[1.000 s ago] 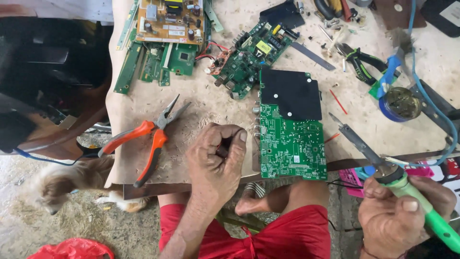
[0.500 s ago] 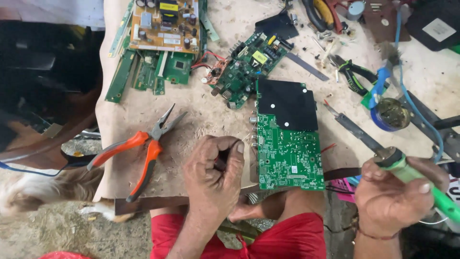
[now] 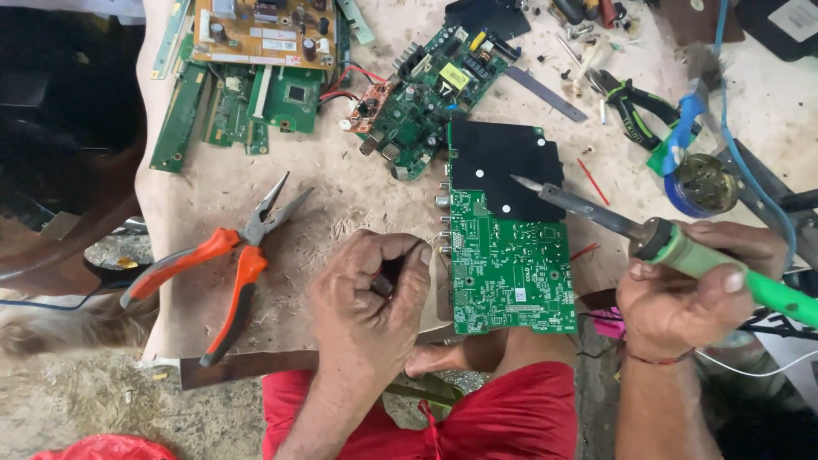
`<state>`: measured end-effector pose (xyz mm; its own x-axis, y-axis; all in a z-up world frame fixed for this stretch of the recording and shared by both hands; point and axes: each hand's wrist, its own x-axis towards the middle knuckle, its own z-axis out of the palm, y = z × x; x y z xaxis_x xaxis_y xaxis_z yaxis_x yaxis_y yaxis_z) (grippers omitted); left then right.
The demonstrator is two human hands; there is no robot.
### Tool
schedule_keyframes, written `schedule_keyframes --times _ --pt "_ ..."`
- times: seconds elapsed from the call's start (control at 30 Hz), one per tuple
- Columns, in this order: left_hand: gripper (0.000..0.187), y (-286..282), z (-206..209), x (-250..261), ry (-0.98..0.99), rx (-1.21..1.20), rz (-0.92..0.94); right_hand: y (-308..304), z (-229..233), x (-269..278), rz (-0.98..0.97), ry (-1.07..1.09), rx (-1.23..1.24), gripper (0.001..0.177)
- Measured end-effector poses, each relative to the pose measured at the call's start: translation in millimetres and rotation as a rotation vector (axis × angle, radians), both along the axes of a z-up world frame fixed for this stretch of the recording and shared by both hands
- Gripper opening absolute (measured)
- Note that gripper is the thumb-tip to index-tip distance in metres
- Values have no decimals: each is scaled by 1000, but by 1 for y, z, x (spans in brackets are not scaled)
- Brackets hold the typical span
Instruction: Soldering components on a green circuit board using a soldering iron and pliers on a cluttered workbench.
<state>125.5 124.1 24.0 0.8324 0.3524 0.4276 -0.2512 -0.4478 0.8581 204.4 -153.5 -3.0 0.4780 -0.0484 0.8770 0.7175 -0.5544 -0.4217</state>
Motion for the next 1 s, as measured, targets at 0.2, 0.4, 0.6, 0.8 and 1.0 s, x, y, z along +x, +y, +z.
schedule_keyframes --times 0.2,0.4,0.6,0.8,1.0 --pt "17 7 8 10 167 -11 -150 23 16 -7 188 370 637 37" --pt "18 10 18 32 148 173 -123 12 4 -8 58 416 372 38" --pt "13 9 6 34 117 213 -94 4 -2 -6 265 645 638 34" --pt "9 7 2 36 102 201 -98 4 -1 -7 284 671 552 32" --pt "10 9 -3 35 256 243 -92 6 2 -7 304 675 557 32"
